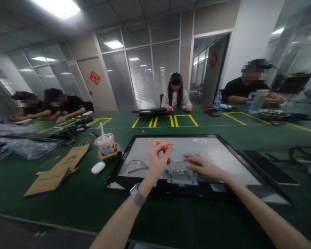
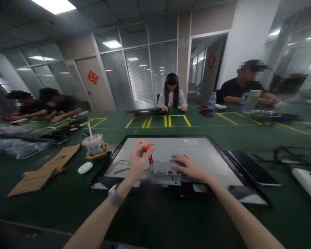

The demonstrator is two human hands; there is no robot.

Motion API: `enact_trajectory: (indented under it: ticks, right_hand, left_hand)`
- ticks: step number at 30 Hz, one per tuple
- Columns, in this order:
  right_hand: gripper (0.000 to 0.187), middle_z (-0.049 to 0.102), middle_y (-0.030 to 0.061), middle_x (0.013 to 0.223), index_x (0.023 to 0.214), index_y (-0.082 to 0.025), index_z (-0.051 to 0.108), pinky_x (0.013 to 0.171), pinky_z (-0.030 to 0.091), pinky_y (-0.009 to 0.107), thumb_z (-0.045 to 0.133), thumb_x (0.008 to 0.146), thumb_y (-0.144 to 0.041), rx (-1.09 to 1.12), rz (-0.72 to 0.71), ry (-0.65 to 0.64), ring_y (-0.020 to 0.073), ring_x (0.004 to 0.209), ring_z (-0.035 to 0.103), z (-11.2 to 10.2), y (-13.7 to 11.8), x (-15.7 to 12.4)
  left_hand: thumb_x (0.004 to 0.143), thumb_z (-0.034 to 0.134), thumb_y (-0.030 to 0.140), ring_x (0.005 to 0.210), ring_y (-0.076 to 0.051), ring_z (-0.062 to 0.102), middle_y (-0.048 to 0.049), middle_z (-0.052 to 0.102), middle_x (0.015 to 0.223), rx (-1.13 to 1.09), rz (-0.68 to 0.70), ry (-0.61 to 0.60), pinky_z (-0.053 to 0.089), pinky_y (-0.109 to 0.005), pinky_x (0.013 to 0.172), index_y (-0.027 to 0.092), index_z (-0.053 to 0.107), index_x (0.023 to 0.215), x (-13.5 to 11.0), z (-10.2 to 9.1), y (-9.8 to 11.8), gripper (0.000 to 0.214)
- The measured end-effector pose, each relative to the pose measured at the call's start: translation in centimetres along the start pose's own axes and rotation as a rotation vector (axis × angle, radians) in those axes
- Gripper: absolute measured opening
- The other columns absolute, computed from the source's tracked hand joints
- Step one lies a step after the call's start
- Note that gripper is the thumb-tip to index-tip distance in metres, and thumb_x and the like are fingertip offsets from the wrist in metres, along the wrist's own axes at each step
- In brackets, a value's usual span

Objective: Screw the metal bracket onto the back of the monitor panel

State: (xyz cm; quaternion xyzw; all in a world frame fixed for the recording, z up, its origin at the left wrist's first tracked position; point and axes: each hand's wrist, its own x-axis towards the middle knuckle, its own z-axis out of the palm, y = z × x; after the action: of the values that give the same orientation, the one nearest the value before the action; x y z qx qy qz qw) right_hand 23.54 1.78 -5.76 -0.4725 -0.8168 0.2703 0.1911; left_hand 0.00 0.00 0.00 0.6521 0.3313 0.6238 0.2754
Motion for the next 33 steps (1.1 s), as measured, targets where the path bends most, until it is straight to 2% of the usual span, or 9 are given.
enact_trajectory:
  ticks: [3,6,9,13,21,24,29,33]
  right_hand:
    - [0.063,0.045,0.0068,0.144,0.124,-0.024,0.06,0.116,0.007,0.048,0.042,0.083,-0.068,-0.003,0.002,0.01,0.0271,0.137,0.031,-0.07,0.09,0.05]
    - [0.063,0.045,0.0058,0.144,0.124,-0.025,0.06,0.116,0.008,0.048,0.042,0.083,-0.068,-0.005,0.003,0.009,0.027,0.137,0.031,-0.15,0.13,0.06]
    - [0.063,0.045,0.0052,0.145,0.126,-0.025,0.059,0.116,0.008,0.047,0.041,0.083,-0.068,-0.006,0.001,0.003,0.0263,0.137,0.03,-0.22,0.18,0.06]
    - [0.062,0.044,0.0048,0.145,0.126,-0.025,0.058,0.116,0.008,0.046,0.042,0.084,-0.067,-0.007,0.003,-0.005,0.0254,0.138,0.029,-0.26,0.21,0.1]
    - [0.062,0.044,0.0046,0.145,0.125,-0.026,0.059,0.116,0.008,0.047,0.043,0.083,-0.067,0.004,0.014,0.002,0.0266,0.138,0.028,-0.21,0.11,0.06]
    - [0.062,0.044,0.0047,0.145,0.125,-0.026,0.06,0.116,0.008,0.047,0.043,0.082,-0.068,0.006,0.016,0.002,0.0267,0.138,0.028,-0.2,0.2,0.06]
    - [0.065,0.045,0.0047,0.145,0.125,-0.026,0.06,0.116,0.009,0.047,0.041,0.081,-0.07,-0.007,0.015,0.002,0.0271,0.138,0.028,-0.17,0.34,0.1]
    - [0.063,0.044,0.0042,0.145,0.126,-0.026,0.059,0.116,0.008,0.047,0.042,0.083,-0.068,-0.002,0.006,-0.001,0.026,0.138,0.028,-0.16,0.37,0.06]
  left_hand:
    - [0.089,0.05,0.027,0.079,-0.013,0.052,-0.0037,0.049,0.088,-0.047,-0.011,-0.024,0.044,-0.023,0.071,0.02,0.072,0.097,0.0,-0.03,0.75,0.024]
    - [0.091,0.042,0.024,0.085,-0.014,0.056,-0.0061,0.056,0.097,-0.126,-0.046,-0.049,0.046,-0.025,0.076,0.019,0.069,0.103,0.01,0.01,1.01,0.03]
    - [0.091,0.044,0.027,0.083,-0.014,0.059,-0.0062,0.06,0.095,-0.179,-0.089,-0.071,0.047,-0.026,0.074,0.018,0.066,0.107,-0.02,0.12,0.77,0.029]
    - [0.086,0.056,0.029,0.079,-0.013,0.058,-0.005,0.059,0.09,-0.162,-0.094,-0.049,0.047,-0.025,0.072,0.018,0.065,0.108,-0.04,0.24,0.22,0.026]
    - [0.079,0.065,0.026,0.07,-0.011,0.049,-0.001,0.049,0.08,-0.099,-0.046,-0.031,0.042,-0.022,0.065,0.017,0.07,0.088,0.31,0.17,0.32,0.013]
    - [0.083,0.06,0.028,0.071,-0.011,0.05,-0.0023,0.051,0.083,-0.11,-0.058,-0.052,0.042,-0.023,0.066,0.018,0.07,0.091,0.32,0.06,0.5,0.017]
    - [0.09,0.044,0.026,0.089,-0.016,0.059,-0.0072,0.061,0.104,-0.218,-0.111,-0.099,0.045,-0.027,0.079,0.018,0.069,0.101,0.23,0.03,0.62,0.028]
    - [0.09,0.046,0.027,0.086,-0.016,0.062,-0.0068,0.067,0.091,-0.246,-0.144,-0.113,0.047,-0.029,0.081,0.016,0.066,0.105,0.07,0.13,0.57,0.027]
